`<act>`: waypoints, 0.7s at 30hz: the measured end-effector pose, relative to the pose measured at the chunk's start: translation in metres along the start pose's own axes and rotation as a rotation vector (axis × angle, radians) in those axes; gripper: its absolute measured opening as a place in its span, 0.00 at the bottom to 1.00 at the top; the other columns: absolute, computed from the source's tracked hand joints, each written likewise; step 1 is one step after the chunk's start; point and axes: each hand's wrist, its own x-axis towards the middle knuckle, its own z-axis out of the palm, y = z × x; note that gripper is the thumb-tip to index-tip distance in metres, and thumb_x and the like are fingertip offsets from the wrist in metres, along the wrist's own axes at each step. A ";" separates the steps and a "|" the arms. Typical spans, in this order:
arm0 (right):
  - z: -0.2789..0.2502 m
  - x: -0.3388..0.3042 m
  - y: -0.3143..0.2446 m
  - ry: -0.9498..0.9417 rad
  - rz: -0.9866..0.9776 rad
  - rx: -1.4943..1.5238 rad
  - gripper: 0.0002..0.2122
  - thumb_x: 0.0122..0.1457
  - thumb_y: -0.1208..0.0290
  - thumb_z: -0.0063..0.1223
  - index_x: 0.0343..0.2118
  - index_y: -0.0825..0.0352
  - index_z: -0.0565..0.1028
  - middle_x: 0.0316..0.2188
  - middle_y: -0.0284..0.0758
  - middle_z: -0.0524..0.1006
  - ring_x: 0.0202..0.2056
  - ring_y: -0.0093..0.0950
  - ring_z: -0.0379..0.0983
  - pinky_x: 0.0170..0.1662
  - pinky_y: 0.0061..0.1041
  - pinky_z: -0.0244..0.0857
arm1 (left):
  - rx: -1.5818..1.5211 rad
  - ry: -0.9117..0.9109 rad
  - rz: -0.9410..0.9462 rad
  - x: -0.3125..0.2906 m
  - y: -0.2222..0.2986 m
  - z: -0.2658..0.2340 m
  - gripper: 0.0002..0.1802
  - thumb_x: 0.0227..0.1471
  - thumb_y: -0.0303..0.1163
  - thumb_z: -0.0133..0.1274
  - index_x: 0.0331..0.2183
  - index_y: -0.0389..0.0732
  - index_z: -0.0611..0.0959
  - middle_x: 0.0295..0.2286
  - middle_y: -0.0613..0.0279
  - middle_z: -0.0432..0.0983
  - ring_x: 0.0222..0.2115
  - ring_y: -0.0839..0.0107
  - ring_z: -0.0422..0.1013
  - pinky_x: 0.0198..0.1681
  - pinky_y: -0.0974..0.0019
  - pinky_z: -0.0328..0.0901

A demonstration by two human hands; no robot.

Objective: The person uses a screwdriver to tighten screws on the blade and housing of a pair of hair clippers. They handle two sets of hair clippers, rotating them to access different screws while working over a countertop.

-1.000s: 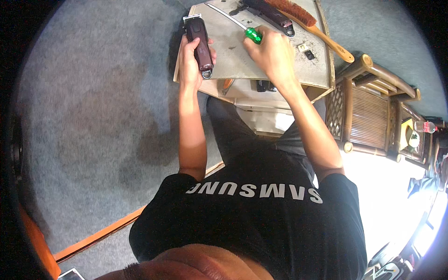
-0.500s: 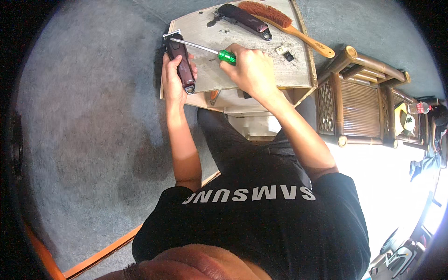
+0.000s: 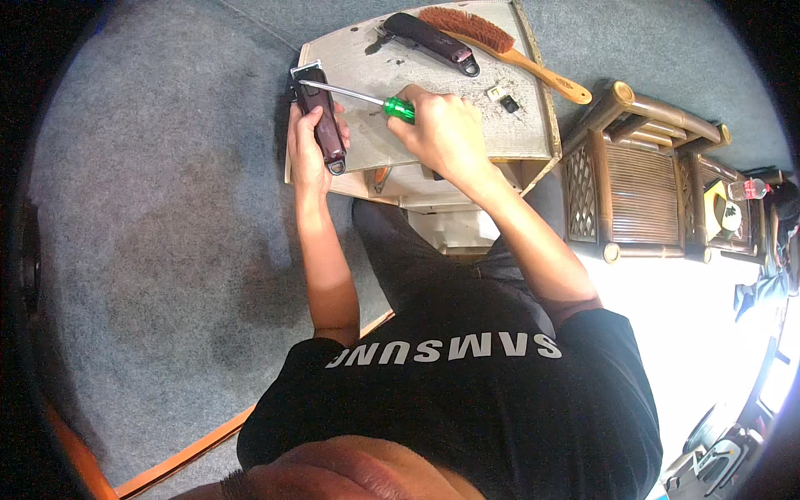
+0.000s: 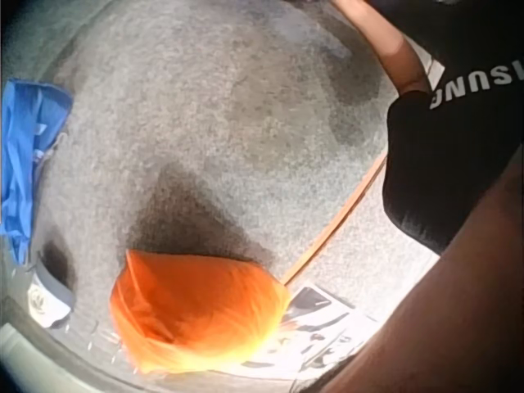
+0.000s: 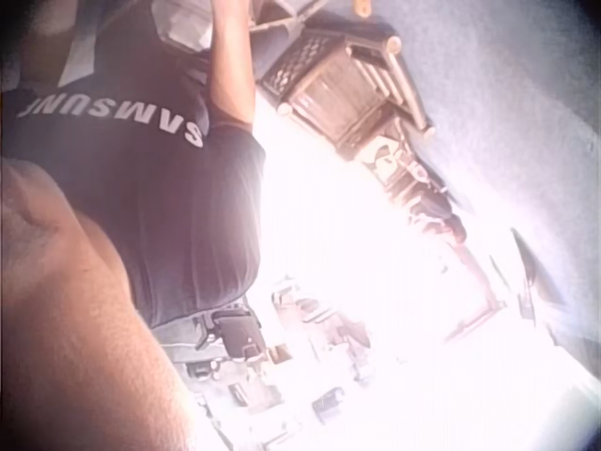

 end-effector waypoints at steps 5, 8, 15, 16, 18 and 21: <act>0.001 -0.001 -0.001 0.017 -0.008 -0.001 0.11 0.55 0.60 0.61 0.36 0.62 0.81 0.19 0.41 0.79 0.26 0.43 0.81 0.34 0.40 0.72 | 0.001 -0.002 0.009 0.002 -0.003 -0.002 0.12 0.62 0.34 0.46 0.44 0.39 0.71 0.33 0.56 0.77 0.22 0.72 0.75 0.21 0.68 0.71; 0.000 -0.001 -0.001 0.014 -0.003 -0.005 0.12 0.55 0.60 0.62 0.36 0.62 0.81 0.19 0.41 0.79 0.26 0.43 0.81 0.34 0.40 0.72 | -0.003 -0.002 0.008 0.002 -0.003 -0.002 0.12 0.62 0.34 0.46 0.44 0.39 0.71 0.33 0.56 0.77 0.22 0.72 0.75 0.21 0.68 0.71; 0.000 -0.001 0.000 0.005 -0.005 -0.012 0.12 0.54 0.60 0.61 0.37 0.63 0.82 0.19 0.42 0.79 0.27 0.43 0.81 0.35 0.40 0.72 | 0.003 -0.017 0.010 0.000 0.000 0.000 0.12 0.62 0.35 0.46 0.44 0.38 0.71 0.33 0.57 0.77 0.22 0.73 0.74 0.22 0.69 0.71; 0.000 -0.001 -0.001 0.004 -0.005 -0.012 0.12 0.54 0.60 0.61 0.37 0.63 0.82 0.19 0.42 0.79 0.27 0.43 0.81 0.35 0.40 0.72 | 0.003 -0.019 0.010 0.000 0.000 0.000 0.12 0.62 0.35 0.46 0.44 0.39 0.71 0.33 0.57 0.77 0.22 0.73 0.74 0.22 0.69 0.71; 0.000 -0.001 -0.001 0.001 -0.004 -0.014 0.12 0.54 0.61 0.61 0.37 0.63 0.82 0.20 0.42 0.79 0.27 0.43 0.81 0.35 0.40 0.73 | 0.008 -0.017 0.013 0.000 0.000 0.000 0.12 0.62 0.35 0.47 0.44 0.39 0.71 0.33 0.57 0.77 0.22 0.73 0.74 0.22 0.69 0.71; -0.001 -0.001 -0.002 0.006 -0.010 -0.001 0.12 0.55 0.61 0.61 0.36 0.63 0.81 0.20 0.42 0.79 0.27 0.43 0.81 0.35 0.40 0.73 | 0.010 -0.016 0.015 0.000 0.001 0.000 0.12 0.62 0.35 0.47 0.44 0.39 0.71 0.33 0.57 0.77 0.22 0.73 0.74 0.22 0.70 0.70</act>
